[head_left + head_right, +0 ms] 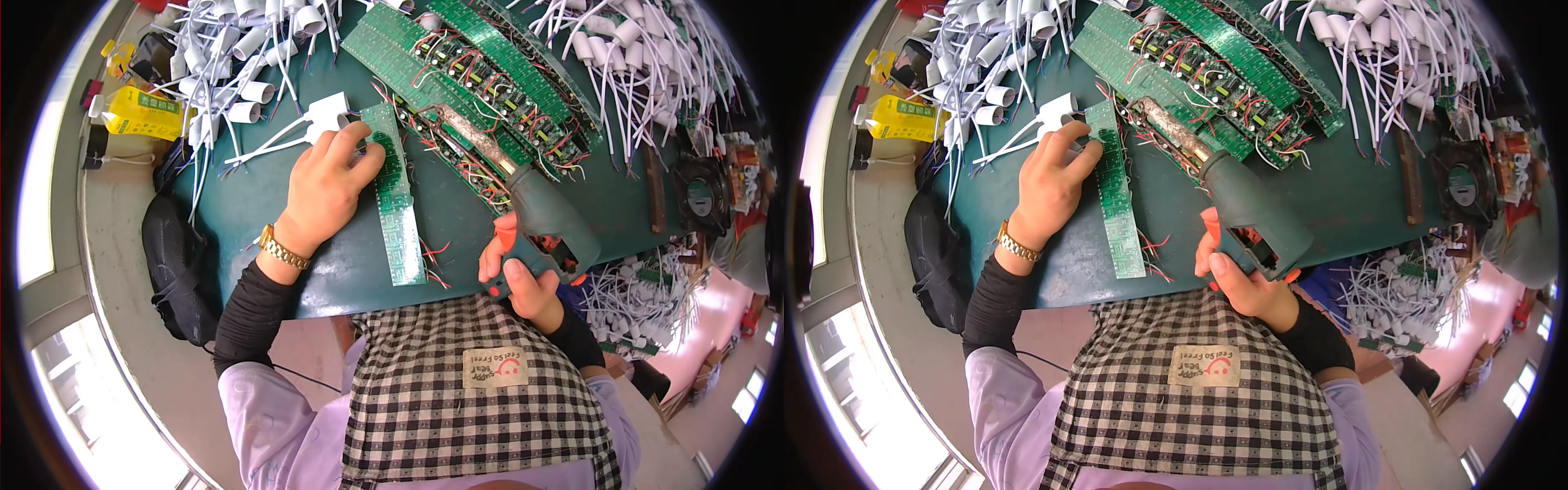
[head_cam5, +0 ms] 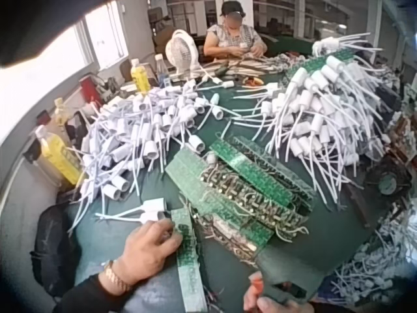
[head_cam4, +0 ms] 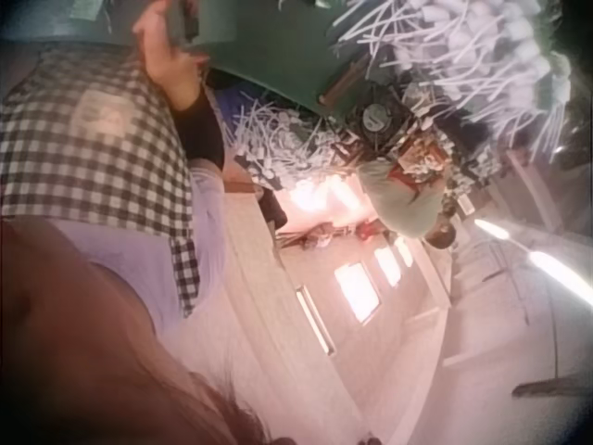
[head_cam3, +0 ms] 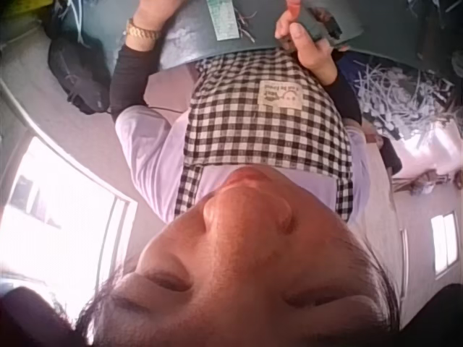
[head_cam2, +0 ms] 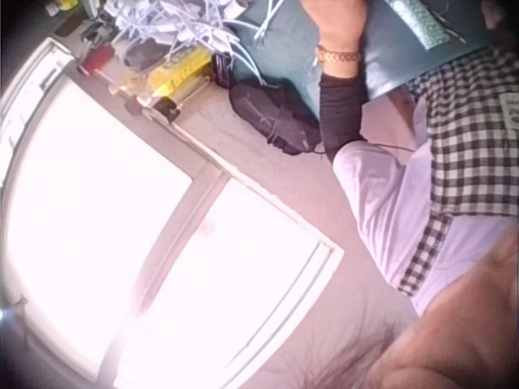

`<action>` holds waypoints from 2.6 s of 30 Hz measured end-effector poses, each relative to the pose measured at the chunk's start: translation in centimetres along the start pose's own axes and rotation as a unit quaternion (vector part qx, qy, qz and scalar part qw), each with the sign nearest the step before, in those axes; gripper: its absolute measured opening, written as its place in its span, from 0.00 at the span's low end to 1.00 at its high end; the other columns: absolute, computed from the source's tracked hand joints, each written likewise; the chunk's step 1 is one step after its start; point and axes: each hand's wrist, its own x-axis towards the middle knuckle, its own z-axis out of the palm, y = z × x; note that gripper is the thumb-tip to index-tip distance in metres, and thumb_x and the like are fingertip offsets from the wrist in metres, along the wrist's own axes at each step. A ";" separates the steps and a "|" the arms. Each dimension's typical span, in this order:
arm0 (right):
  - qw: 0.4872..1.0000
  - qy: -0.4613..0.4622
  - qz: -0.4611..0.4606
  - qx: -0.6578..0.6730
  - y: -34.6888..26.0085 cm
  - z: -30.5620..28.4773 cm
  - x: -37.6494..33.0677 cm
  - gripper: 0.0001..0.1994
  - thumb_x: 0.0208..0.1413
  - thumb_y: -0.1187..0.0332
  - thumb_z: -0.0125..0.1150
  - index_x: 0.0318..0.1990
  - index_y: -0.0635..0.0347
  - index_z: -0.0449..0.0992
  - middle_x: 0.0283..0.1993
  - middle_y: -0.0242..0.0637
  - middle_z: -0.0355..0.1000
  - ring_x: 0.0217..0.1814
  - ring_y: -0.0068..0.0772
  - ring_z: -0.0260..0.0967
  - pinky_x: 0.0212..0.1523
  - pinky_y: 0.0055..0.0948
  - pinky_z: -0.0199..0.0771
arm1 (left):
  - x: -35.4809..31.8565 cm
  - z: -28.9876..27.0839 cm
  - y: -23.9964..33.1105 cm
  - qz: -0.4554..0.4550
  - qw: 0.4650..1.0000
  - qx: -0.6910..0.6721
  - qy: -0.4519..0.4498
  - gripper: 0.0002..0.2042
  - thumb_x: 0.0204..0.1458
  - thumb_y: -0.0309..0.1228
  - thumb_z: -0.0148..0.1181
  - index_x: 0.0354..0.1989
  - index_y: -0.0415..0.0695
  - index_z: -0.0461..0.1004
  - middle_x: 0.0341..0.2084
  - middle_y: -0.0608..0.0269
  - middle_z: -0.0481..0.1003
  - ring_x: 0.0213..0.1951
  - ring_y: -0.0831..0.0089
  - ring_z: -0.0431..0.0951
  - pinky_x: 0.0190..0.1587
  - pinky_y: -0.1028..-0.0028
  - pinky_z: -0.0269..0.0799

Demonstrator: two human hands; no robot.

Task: The person applies hot glue to electronic components using a hot glue gun, then attaches the components to circuit boards.

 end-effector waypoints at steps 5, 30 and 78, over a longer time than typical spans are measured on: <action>1.000 0.003 0.013 -0.002 -0.1 0.2 0.0 0.21 0.58 0.66 0.50 0.55 0.67 0.56 0.27 0.38 0.65 0.27 0.31 0.67 0.30 0.29 0.69 | -0.4 0.0 -0.5 -0.004 0.991 -0.132 0.021 0.19 0.39 0.17 0.61 0.42 0.41 0.69 0.41 0.56 0.70 0.37 0.59 0.74 0.37 0.68 0.72; 0.998 0.060 0.013 0.024 -0.2 0.7 0.0 0.24 0.56 0.62 0.53 0.54 0.66 0.55 0.24 0.40 0.64 0.25 0.32 0.65 0.27 0.29 0.69 | -1.4 0.4 -0.9 -0.056 0.990 -0.122 0.033 0.13 0.39 0.21 0.63 0.36 0.43 0.72 0.35 0.58 0.69 0.33 0.61 0.74 0.36 0.68 0.72; 0.990 0.015 0.067 -0.125 1.4 1.9 -0.4 0.20 0.42 0.81 0.65 0.44 0.72 0.66 0.39 0.44 0.71 0.38 0.31 0.73 0.41 0.25 0.72 | -1.2 1.1 -1.6 -0.041 0.991 -0.089 0.093 0.09 0.39 0.22 0.64 0.30 0.46 0.74 0.32 0.67 0.71 0.29 0.70 0.75 0.30 0.73 0.73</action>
